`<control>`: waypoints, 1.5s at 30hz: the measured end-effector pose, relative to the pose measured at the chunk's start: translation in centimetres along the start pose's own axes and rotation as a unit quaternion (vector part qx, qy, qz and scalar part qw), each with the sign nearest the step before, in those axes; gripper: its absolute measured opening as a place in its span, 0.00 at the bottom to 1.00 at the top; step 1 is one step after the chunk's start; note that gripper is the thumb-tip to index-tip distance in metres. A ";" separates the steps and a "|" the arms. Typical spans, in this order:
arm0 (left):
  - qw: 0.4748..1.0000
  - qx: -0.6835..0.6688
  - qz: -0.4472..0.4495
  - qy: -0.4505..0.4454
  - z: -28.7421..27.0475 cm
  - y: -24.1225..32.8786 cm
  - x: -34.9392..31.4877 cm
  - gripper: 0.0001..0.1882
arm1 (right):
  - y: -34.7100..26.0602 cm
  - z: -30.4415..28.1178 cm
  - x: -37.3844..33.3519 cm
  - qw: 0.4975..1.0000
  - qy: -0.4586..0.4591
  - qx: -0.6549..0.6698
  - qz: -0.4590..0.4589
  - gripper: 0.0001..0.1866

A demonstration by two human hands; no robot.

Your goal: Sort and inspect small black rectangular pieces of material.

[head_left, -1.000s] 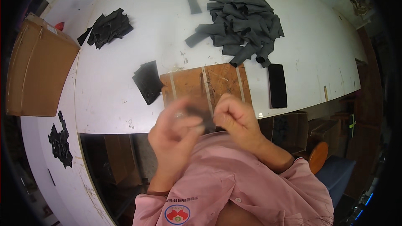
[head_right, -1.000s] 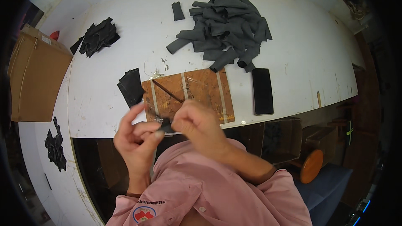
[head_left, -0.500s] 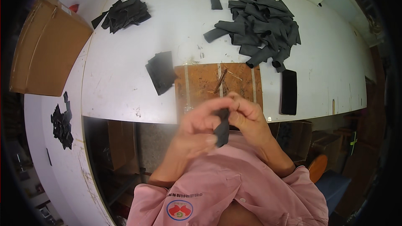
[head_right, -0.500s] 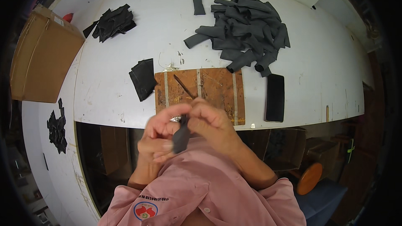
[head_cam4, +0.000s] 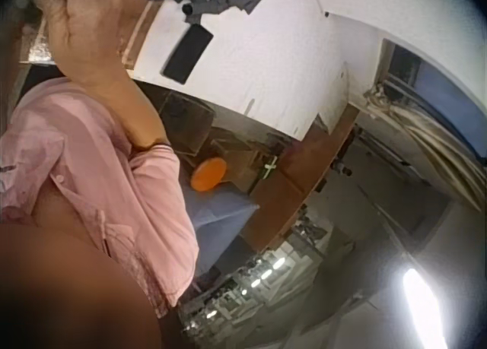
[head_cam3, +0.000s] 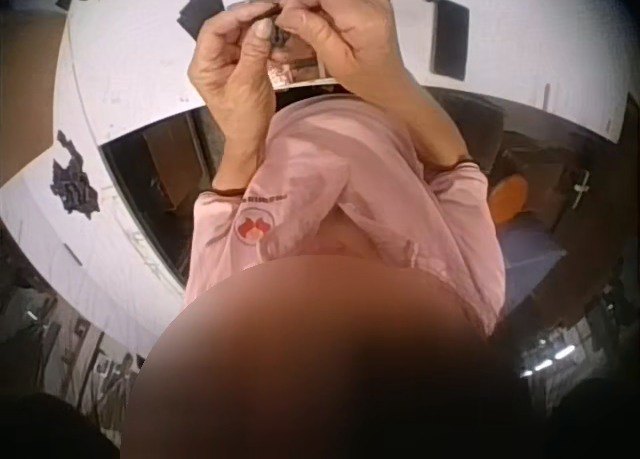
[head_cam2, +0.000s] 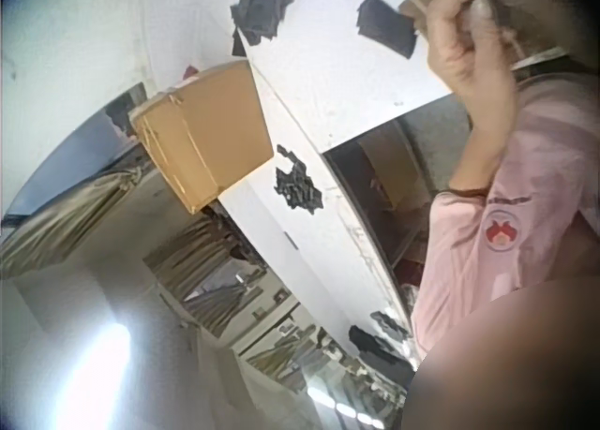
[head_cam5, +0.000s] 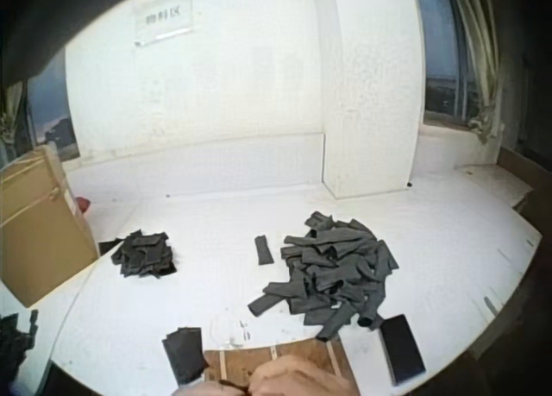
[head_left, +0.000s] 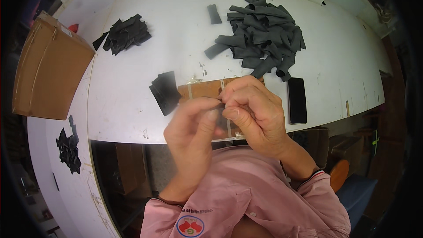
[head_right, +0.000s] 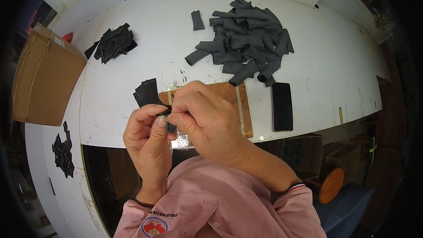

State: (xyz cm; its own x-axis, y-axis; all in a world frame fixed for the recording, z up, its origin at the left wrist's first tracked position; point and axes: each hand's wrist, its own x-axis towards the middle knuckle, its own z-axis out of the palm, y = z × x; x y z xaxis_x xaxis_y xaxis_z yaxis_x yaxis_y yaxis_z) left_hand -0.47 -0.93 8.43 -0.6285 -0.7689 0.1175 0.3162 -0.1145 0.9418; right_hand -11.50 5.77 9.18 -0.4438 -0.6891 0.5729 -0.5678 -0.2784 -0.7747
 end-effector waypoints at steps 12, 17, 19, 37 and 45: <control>0.726 -0.581 -0.263 -0.258 -1.3 0.8 4.6 0.16 | 0.1 -1.8 3.2 0.937 -0.145 0.210 0.240 0.12; 0.733 -0.584 -0.310 -0.157 -3.2 -4.0 4.8 0.19 | 5.2 -1.0 1.2 0.853 -0.174 0.322 0.372 0.11; 0.785 -0.518 -0.307 -0.144 -3.9 -5.0 4.3 0.16 | 5.3 -0.1 0.5 0.833 -0.124 0.363 0.399 0.12; 0.982 0.181 0.005 -0.060 -2.1 -2.4 4.6 0.06 | 5.9 0.0 1.2 0.879 -0.144 0.320 0.323 0.12; 0.972 -0.113 -0.202 -0.043 -1.5 -0.5 4.6 0.07 | 5.0 -0.5 2.0 0.894 -0.160 0.288 0.303 0.12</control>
State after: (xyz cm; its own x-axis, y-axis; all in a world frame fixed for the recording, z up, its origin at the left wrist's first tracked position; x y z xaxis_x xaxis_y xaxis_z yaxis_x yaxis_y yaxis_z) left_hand -2.46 -5.37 8.04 -0.7883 -0.5773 -0.2129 0.1728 -0.5397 0.8239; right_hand -15.59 3.37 6.60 -0.2760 -0.9606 -0.0334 0.2018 -0.0239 -0.9791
